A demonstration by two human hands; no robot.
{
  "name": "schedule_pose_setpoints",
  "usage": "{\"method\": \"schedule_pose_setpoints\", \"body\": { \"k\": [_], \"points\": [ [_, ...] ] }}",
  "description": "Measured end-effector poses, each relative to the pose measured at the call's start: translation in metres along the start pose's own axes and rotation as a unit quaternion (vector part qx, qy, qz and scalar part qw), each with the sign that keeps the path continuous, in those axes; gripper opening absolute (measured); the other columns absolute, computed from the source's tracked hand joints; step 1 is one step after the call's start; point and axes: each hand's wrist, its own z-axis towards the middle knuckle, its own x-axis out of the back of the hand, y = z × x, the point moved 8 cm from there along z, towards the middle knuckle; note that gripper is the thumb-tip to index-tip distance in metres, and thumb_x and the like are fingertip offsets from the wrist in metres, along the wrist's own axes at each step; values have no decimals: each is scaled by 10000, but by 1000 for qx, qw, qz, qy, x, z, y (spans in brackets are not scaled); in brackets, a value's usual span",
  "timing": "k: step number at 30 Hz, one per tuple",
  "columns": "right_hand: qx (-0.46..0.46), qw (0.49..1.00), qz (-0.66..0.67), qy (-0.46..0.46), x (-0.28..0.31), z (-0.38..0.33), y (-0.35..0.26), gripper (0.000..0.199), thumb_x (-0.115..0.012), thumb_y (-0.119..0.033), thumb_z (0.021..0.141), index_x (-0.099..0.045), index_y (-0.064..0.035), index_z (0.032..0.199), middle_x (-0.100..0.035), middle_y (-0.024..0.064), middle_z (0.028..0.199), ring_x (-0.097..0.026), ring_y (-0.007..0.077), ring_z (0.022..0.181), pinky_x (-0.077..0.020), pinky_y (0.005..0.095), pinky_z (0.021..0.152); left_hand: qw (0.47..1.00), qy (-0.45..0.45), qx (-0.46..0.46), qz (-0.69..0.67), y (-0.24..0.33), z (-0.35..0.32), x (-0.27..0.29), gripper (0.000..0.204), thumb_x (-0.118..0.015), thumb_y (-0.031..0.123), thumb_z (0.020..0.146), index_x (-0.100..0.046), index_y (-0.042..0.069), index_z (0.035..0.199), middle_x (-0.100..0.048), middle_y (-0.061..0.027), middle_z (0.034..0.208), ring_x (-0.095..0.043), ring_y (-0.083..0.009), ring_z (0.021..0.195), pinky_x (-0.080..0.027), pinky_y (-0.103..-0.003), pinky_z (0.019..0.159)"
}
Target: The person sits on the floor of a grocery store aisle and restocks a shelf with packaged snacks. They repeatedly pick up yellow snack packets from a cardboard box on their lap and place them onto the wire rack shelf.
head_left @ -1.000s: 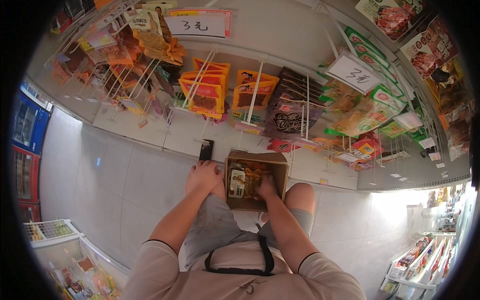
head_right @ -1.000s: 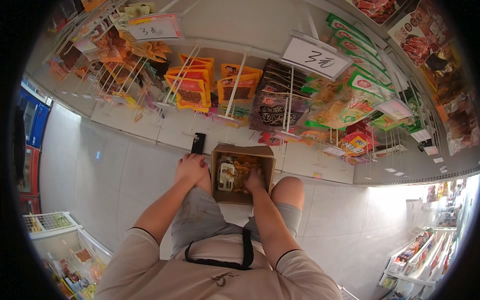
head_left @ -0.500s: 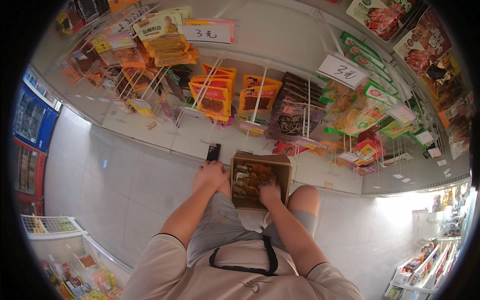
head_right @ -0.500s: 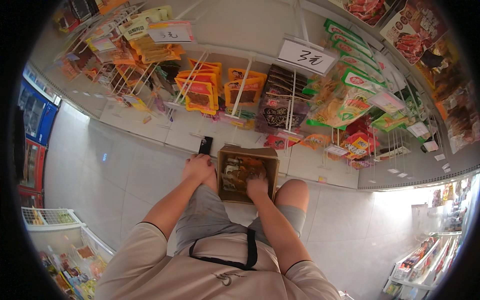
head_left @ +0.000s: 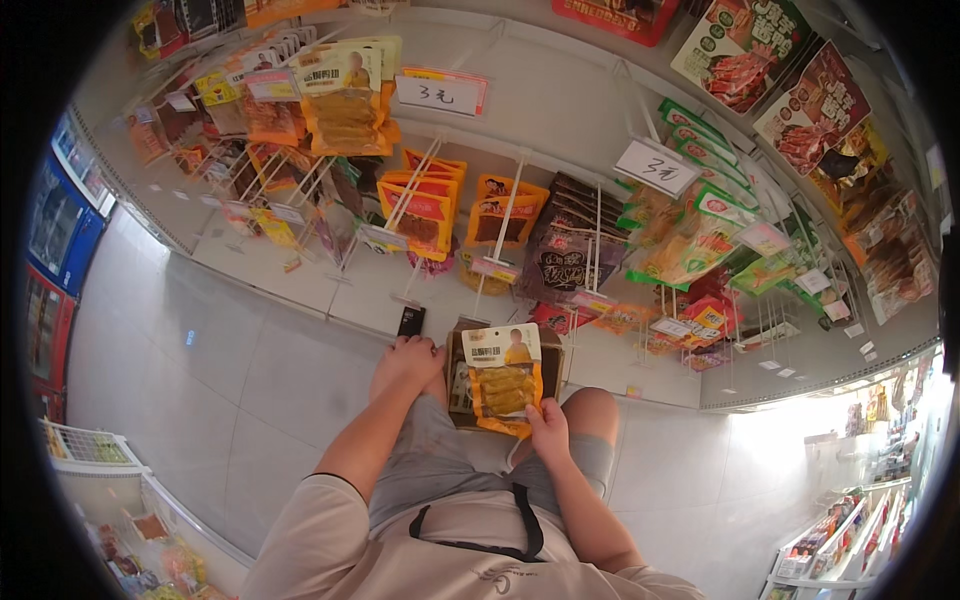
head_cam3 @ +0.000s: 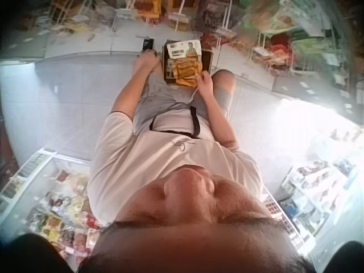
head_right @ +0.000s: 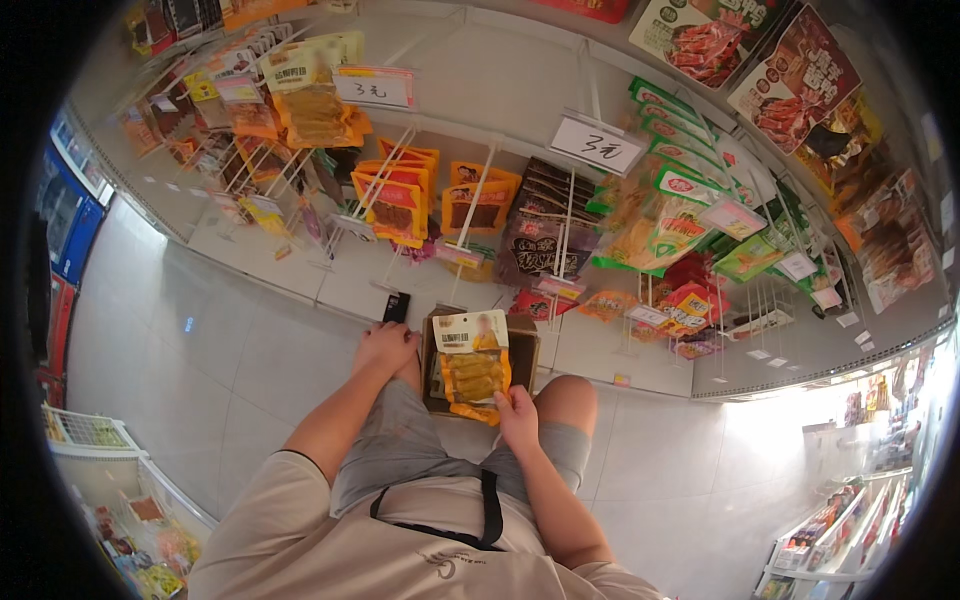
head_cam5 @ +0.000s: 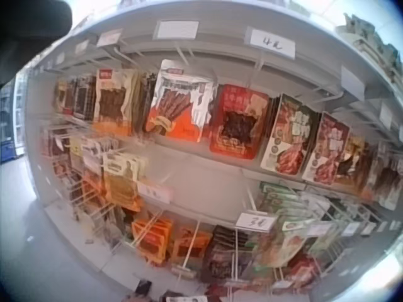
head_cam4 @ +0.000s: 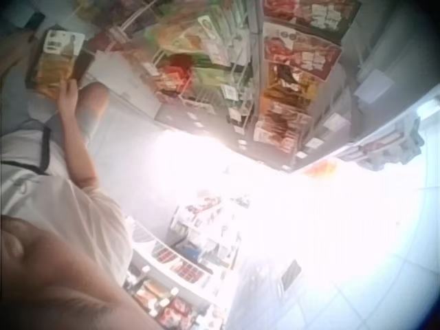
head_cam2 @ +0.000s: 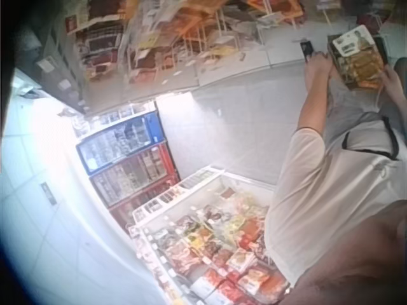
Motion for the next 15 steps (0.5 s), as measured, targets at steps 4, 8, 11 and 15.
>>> {"method": "schedule_pose_setpoints", "body": {
  "k": [4, 8, 11, 15],
  "points": [
    [-50, 990, 133, -22, -11, -20, -14, 163, -685, -174, 1132, -605, -65, 1041, -624, -38, 944, -544, 66, 859, -482, 261, 773, 999, 7, -3, -51, -8, -4, 6, 543, -483, 561, 1097, -809, 142, 1210, -748, -108, 1368, -631, -381, 1347, -454, -550, 1162],
    [-43, 985, 165, -38, -25, -37, -19, 141, -684, -153, 1131, -603, -62, 1061, -647, -27, 978, -568, 65, 884, -501, 255, 811, 988, 65, 33, -136, -28, -24, 8, 564, -469, 578, 1108, -811, 143, 1216, -735, -170, 1382, -618, -415, 1355, -474, -549, 1154],
    [-39, 977, 203, -47, -26, -44, -36, 124, -670, -135, 1136, -604, -61, 1062, -672, -19, 1003, -589, 69, 912, -518, 263, 839, 987, -85, 75, -116, 3, -53, 47, 591, -497, 584, 1135, -706, 83, 1369, -725, -180, 1401, -652, -399, 1310, -525, -481, 1110],
    [-43, 972, 222, -58, -29, -47, -42, 131, -655, -148, 1147, -595, -62, 1069, -675, -10, 1032, -596, 77, 942, -520, 260, 889, 792, -84, 74, -600, 28, -88, 27, 545, -531, 507, 1166, -701, 33, 1372, -752, -102, 1324, -688, -222, 1235, -545, -395, 1067]
  ]
}}
